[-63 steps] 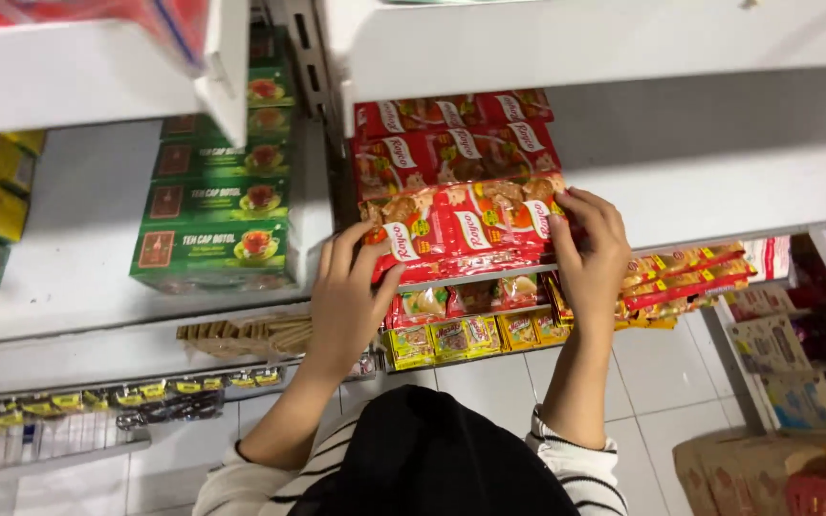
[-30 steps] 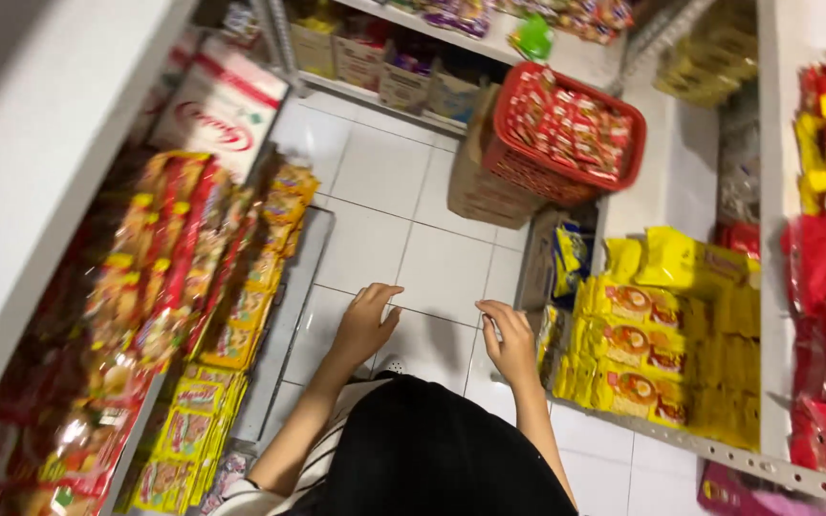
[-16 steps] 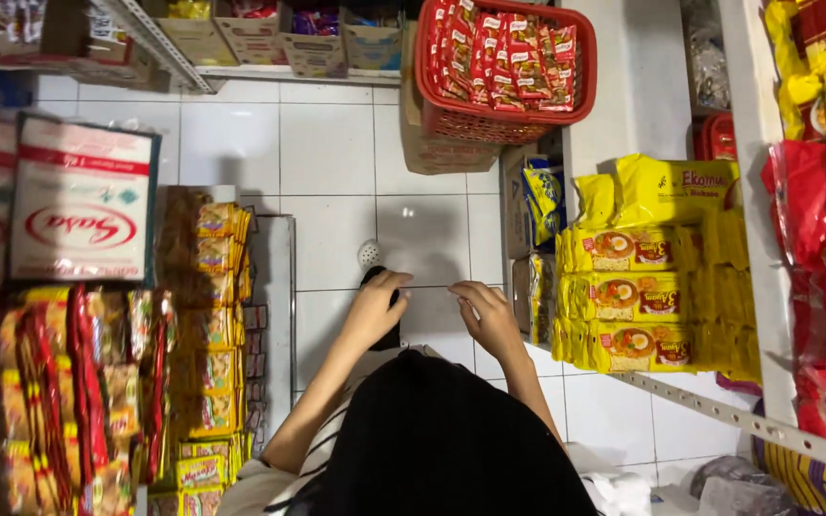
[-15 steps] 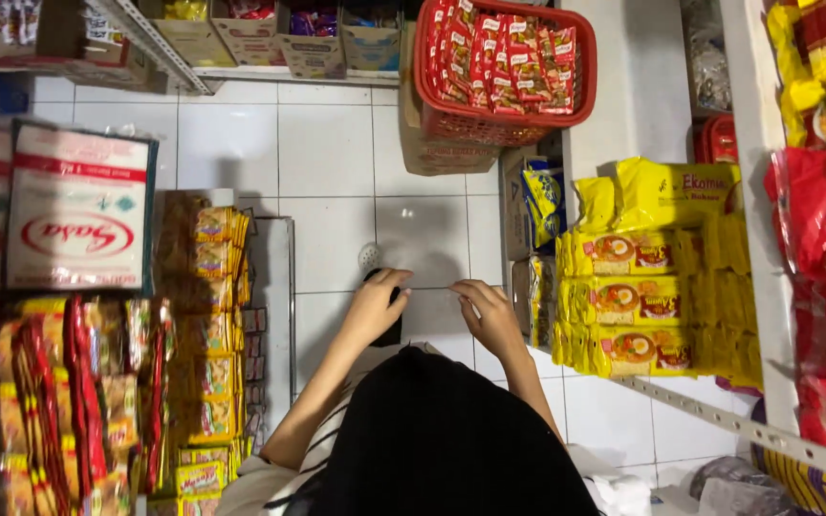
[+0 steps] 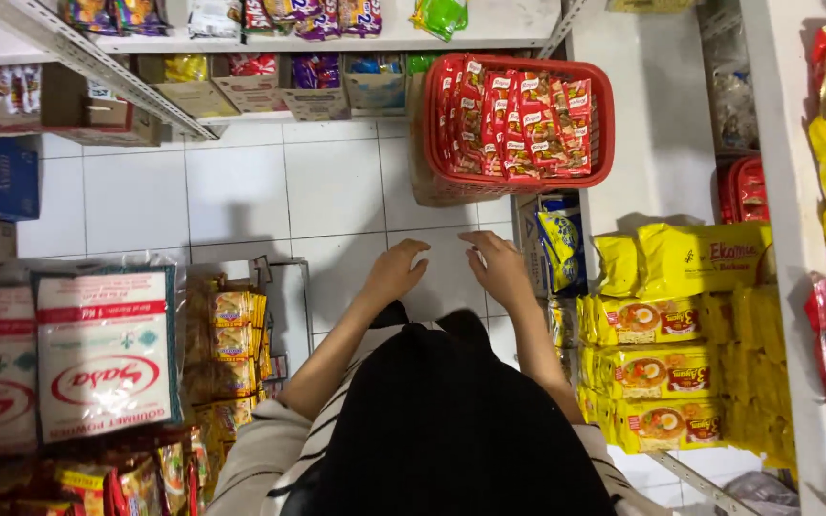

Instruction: The person repeatedly takes seasoning packets from a basket on the floor and arranges them onto store shelves by hand.

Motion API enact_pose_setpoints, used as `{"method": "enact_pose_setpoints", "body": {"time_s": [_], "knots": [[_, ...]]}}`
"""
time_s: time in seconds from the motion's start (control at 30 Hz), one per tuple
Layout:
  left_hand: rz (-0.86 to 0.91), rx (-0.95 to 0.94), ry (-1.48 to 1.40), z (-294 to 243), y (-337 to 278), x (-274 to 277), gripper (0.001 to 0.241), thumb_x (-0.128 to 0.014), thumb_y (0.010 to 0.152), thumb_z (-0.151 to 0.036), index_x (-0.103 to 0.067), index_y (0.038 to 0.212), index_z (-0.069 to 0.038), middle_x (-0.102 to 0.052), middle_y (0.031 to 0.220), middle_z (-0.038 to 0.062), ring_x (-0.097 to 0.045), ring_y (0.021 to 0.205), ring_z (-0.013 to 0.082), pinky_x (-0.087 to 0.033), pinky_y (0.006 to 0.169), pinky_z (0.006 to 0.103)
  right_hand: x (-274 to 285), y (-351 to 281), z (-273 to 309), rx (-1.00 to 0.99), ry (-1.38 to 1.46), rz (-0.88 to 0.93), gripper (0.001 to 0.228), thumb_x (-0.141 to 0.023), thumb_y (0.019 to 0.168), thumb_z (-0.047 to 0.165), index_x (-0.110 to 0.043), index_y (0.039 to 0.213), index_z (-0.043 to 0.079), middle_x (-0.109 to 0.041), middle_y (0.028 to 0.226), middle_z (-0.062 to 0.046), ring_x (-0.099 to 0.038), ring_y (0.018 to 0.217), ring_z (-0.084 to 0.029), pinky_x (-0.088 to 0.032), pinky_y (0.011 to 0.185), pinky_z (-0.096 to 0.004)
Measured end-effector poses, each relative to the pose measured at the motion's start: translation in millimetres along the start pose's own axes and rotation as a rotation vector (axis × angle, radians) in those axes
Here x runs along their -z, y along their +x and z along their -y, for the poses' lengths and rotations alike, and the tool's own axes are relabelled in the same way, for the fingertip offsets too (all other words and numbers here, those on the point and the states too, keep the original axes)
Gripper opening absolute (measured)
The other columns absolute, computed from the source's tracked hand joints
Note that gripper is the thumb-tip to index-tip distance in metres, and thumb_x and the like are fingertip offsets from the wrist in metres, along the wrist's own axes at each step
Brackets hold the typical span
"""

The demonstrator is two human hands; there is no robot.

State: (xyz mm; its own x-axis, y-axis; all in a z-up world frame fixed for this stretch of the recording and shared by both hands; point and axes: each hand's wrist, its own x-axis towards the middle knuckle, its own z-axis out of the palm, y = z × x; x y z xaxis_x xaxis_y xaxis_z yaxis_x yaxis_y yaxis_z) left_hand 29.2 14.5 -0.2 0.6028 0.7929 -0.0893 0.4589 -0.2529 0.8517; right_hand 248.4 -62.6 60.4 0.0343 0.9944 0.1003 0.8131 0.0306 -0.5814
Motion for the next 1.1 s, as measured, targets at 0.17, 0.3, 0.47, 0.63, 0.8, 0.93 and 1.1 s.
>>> {"method": "enact_pose_setpoints", "body": {"time_s": [0.17,0.3,0.47,0.63,0.8,0.93,1.1], "knots": [[0.059,-0.040,0.018,12.7,65.6,-18.8,0.036,-0.064,0.093,-0.017,-0.066,0.126,-0.002,-0.065,0.131,0.019,-0.063,0.116,0.0386,-0.050,0.097,0.0448,-7.2,25.4,-34.1,0.037,0.003,0.040,0.033,-0.067,0.090,0.009,-0.068,0.123,0.010,-0.070,0.118,-0.011,-0.066,0.108,-0.033,-0.053,0.091,-0.044],[0.059,-0.071,0.026,22.0,117.7,-39.9,0.039,-0.062,0.089,-0.009,-0.066,0.127,-0.001,-0.066,0.133,0.018,-0.064,0.117,0.0385,-0.052,0.097,0.0442,-6.6,52.7,-80.5,-0.071,0.070,0.048,0.037,-0.067,0.089,0.007,-0.066,0.126,0.010,-0.068,0.126,-0.013,-0.064,0.115,-0.036,-0.053,0.096,-0.044],[-0.127,-0.017,0.102,51.3,171.8,-86.2,0.041,-0.064,0.089,-0.008,-0.064,0.128,0.002,-0.063,0.135,0.021,-0.064,0.115,0.0389,-0.052,0.098,0.0463,-29.4,124.5,-151.1,-0.152,0.094,0.190,0.054,-0.071,0.086,0.006,-0.058,0.138,0.009,-0.062,0.136,-0.017,-0.056,0.126,-0.040,-0.046,0.106,-0.046],[-0.068,0.113,0.358,89.7,223.2,-137.5,0.063,-0.064,0.088,-0.012,-0.047,0.148,-0.003,-0.041,0.158,0.014,-0.043,0.142,0.0310,-0.042,0.105,0.0575,-91.7,194.0,-209.2,-0.039,0.139,0.261,0.063,-0.054,0.089,-0.009,-0.044,0.150,0.001,-0.047,0.153,-0.027,-0.046,0.141,-0.043,-0.039,0.116,-0.046],[0.090,0.352,0.564,101.4,233.9,-154.7,0.077,-0.065,0.090,-0.019,-0.032,0.159,-0.012,-0.022,0.170,0.001,-0.019,0.156,0.0202,-0.027,0.117,0.0667,-124.1,223.7,-243.6,0.109,-0.043,0.342,0.067,-0.048,0.086,-0.015,-0.039,0.152,-0.006,-0.039,0.157,-0.031,-0.039,0.144,-0.047,-0.034,0.117,-0.047],[0.057,0.440,0.459,99.8,237.1,-160.8,0.075,-0.064,0.091,-0.019,-0.034,0.159,-0.014,-0.024,0.169,0.000,-0.019,0.157,0.0212,-0.025,0.119,0.0662,-114.3,240.2,-243.7,0.009,0.020,0.437,0.064,-0.049,0.087,-0.009,-0.042,0.150,0.000,-0.043,0.155,-0.028,-0.047,0.136,-0.042,-0.044,0.107,-0.046],[0.082,0.498,0.275,106.8,233.7,-150.7,0.070,-0.060,0.096,-0.020,-0.033,0.161,-0.017,-0.027,0.168,0.002,-0.025,0.155,0.0231,-0.026,0.120,0.0633,-62.6,271.4,-216.6,-0.506,0.200,0.609,0.046,-0.041,0.109,0.016,-0.048,0.154,0.014,-0.071,0.113,-0.028,-0.071,0.091,-0.036,-0.056,0.082,-0.046]]}}
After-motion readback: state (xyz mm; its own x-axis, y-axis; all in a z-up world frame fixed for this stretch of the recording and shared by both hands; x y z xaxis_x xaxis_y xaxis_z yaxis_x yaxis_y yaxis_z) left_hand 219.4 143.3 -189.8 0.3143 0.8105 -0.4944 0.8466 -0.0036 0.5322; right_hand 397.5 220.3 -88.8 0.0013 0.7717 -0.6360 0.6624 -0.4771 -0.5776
